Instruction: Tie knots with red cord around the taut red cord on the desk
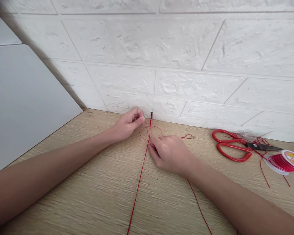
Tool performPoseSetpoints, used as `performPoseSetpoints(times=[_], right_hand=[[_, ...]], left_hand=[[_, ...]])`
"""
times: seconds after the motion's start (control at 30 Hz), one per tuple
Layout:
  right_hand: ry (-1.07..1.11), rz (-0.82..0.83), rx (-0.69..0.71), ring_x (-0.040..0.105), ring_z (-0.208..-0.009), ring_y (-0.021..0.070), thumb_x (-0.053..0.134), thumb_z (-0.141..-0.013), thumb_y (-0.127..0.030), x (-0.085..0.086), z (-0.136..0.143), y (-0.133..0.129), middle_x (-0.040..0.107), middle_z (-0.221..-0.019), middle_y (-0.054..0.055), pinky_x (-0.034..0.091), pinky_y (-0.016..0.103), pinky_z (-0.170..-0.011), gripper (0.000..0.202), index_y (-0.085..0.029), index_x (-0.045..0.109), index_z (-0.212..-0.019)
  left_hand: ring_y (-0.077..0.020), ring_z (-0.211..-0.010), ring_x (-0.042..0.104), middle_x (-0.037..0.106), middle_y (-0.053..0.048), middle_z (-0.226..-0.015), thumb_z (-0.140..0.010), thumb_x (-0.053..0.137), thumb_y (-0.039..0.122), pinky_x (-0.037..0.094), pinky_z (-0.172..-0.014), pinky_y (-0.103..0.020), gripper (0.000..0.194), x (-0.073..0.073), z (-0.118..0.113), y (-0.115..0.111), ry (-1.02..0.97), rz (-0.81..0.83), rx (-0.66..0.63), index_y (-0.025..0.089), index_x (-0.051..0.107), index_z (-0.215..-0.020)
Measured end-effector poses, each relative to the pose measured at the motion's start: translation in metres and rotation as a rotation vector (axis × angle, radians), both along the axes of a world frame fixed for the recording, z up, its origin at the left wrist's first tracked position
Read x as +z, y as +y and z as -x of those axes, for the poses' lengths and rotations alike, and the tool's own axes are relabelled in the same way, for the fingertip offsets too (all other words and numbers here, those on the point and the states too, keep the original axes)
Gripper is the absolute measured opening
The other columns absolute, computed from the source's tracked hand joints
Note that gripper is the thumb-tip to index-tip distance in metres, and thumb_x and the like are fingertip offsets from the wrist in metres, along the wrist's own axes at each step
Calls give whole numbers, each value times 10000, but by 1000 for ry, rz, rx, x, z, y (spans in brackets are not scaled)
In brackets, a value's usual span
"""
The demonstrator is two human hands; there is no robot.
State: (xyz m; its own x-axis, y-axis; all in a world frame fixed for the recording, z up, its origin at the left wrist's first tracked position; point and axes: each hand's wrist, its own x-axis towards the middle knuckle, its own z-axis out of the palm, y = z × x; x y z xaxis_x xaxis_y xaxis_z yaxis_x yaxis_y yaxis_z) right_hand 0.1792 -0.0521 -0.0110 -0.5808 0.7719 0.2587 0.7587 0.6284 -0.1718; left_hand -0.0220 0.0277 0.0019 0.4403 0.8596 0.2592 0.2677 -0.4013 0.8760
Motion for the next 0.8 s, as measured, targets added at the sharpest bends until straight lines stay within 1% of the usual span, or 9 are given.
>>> performPoseSetpoints(times=[0.13, 0.2, 0.27, 0.33, 0.4, 0.47, 0.57, 0.67, 0.8], right_hand=[[-6, -11, 4, 491, -532, 136, 418, -1004, -314, 0, -1, -1, 595, -613, 6, 168, 311, -557, 245, -184, 515, -821], [-10, 2, -4, 490, -531, 136, 419, -1004, -321, 1, -1, -1, 595, -611, 5, 169, 311, -554, 252, -185, 514, -814], [-16, 8, -9, 484, -527, 135, 415, -1003, -323, 1, -1, -1, 594, -608, 5, 168, 312, -551, 259, -186, 509, -804], [-16, 4, -9, 480, -524, 134, 409, -1003, -326, 1, 0, -1, 592, -607, 6, 168, 313, -550, 266, -186, 507, -799], [-11, 5, -10, 480, -523, 133, 407, -1004, -328, 0, -1, -1, 593, -606, 6, 169, 313, -550, 268, -186, 510, -802], [-8, 8, -10, 484, -528, 134, 407, -1006, -333, 0, -1, -1, 598, -612, 9, 168, 313, -552, 267, -184, 517, -813], [-11, 10, -7, 485, -530, 133, 404, -1009, -340, -1, -2, -1, 603, -617, 12, 165, 315, -554, 272, -182, 523, -823], [-20, 9, -6, 482, -532, 131, 397, -1014, -347, -1, -2, 0, 608, -622, 16, 164, 317, -558, 285, -180, 524, -820], [-35, 12, -14, 482, -541, 133, 395, -1016, -351, -1, -1, 0, 621, -642, 26, 166, 319, -562, 288, -177, 532, -831]], left_hand=[[-122, -728, 572, 626, -6, -768, -965, 518, 265, 436, -701, -259, 146, -4, 0, 8, -297, 140, 124, 186, 480, -848], [-136, -691, 620, 640, -2, -727, -981, 503, 287, 478, -699, -277, 145, -5, -1, 9, -450, 248, 110, 197, 454, -880], [-157, -624, 644, 625, 20, -654, -999, 479, 305, 519, -683, -315, 143, -4, -2, 8, -568, 367, 42, 213, 416, -910], [-172, -584, 656, 599, 38, -602, -1010, 456, 296, 537, -654, -326, 130, -1, -4, 4, -631, 458, 6, 224, 390, -925], [-170, -565, 658, 561, 53, -569, -1016, 441, 269, 529, -611, -292, 122, 2, -6, -1, -652, 524, 12, 226, 383, -918], [-144, -501, 613, 481, 81, -528, -1016, 440, 255, 494, -548, -243, 131, 4, -7, -5, -649, 559, 25, 226, 385, -902], [-92, -400, 475, 357, 116, -499, -1010, 467, 263, 468, -519, -219, 140, 5, -10, -8, -606, 535, 17, 227, 393, -897], [-53, -371, 354, 315, 132, -493, -1016, 473, 288, 466, -559, -214, 139, 4, -11, -7, -530, 423, 48, 231, 398, -915], [-54, -396, 258, 317, 124, -504, -992, 539, 362, 270, -450, -184, 179, 7, -7, -6, -448, 231, 121, 253, 404, -951]])
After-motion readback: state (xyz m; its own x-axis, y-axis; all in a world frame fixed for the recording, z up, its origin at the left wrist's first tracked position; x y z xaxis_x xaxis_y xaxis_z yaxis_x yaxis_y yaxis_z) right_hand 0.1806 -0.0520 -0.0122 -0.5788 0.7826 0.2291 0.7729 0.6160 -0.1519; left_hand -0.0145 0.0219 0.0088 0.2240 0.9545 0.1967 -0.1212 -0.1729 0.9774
